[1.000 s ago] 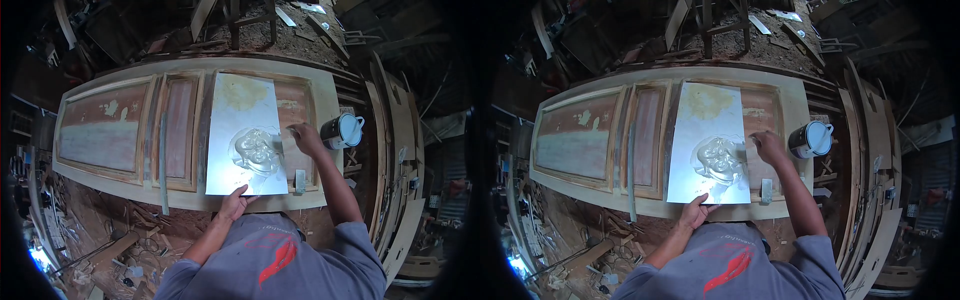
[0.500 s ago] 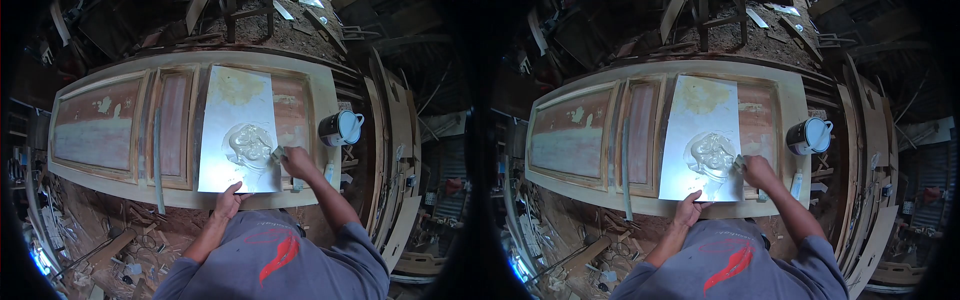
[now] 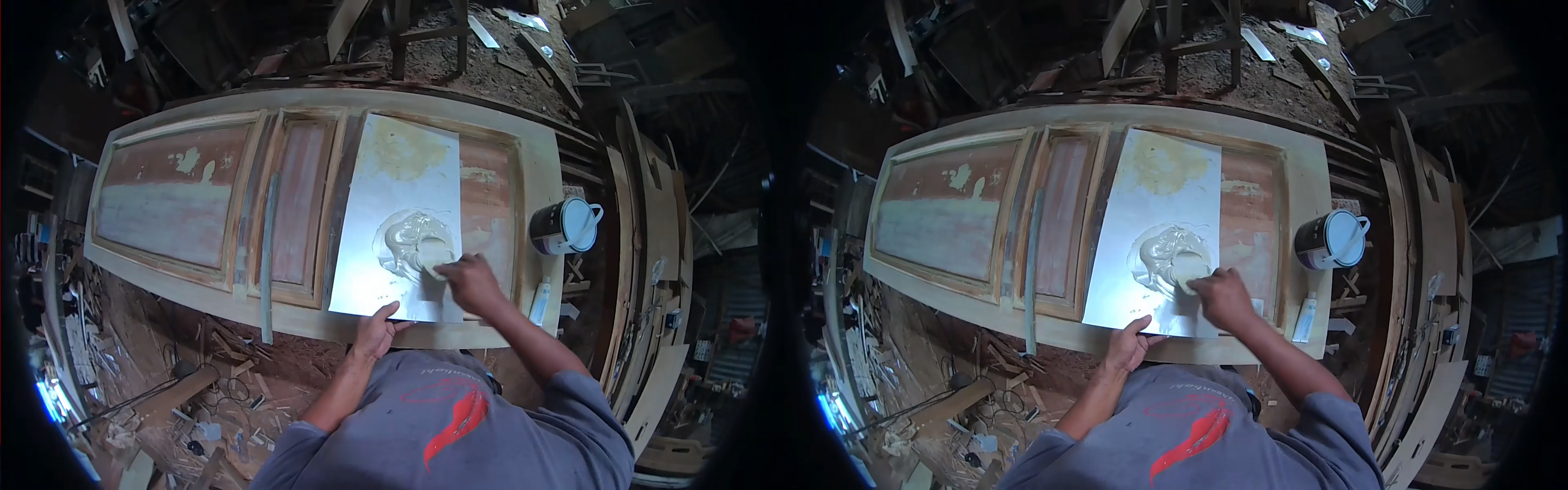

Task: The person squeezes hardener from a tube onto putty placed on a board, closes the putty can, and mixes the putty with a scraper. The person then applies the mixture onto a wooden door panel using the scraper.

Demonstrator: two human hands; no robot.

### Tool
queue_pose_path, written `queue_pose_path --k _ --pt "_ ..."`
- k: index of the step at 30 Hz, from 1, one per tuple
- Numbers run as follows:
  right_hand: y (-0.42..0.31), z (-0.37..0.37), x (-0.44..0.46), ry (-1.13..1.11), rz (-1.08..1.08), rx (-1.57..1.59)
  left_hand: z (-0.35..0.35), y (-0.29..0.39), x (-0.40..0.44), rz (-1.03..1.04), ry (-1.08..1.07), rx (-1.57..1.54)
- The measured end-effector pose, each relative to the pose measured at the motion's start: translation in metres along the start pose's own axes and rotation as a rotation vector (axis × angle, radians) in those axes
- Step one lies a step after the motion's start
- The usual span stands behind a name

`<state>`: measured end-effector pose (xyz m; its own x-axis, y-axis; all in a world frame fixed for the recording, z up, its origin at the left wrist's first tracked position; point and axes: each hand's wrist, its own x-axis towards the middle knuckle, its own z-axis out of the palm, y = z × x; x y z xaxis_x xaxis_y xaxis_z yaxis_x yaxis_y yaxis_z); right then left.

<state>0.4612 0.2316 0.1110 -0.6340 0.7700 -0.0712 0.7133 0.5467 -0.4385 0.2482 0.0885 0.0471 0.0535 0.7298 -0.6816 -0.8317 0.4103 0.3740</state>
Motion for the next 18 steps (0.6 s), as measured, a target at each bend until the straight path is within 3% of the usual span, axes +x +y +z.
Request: queue_pose_path --k 2,3,6,10,12,13,16,18 --pt "-0.003 -0.042 0.022 -0.190 0.159 0.003 0.007 0.004 -0.007 0.019 -0.047 -0.012" --pt "-0.004 -0.037 0.029 0.039 0.135 0.010 0.006 0.002 -0.007 0.007 -0.049 -0.014" --pt "0.021 0.027 0.039 0.151 0.011 -0.050 0.008 0.001 -0.005 0.015 -0.039 0.009" --pt "0.003 -0.004 0.026 -0.150 -0.023 -0.001 -0.001 -0.003 -0.006 0.043 0.001 0.028" --pt "0.012 -0.027 0.043 -0.152 0.096 -0.059 0.000 -0.002 -0.005 0.020 -0.029 0.001" --pt "0.009 -0.026 0.050 0.065 0.071 0.028 0.007 0.000 -0.007 0.011 -0.005 0.024" --pt "0.020 0.032 0.050 0.091 -0.022 -0.089 0.008 -0.004 -0.006 0.058 0.008 0.034" --pt "0.003 0.026 0.031 0.056 -0.140 -0.027 0.010 -0.001 -0.007 0.084 0.046 0.075"
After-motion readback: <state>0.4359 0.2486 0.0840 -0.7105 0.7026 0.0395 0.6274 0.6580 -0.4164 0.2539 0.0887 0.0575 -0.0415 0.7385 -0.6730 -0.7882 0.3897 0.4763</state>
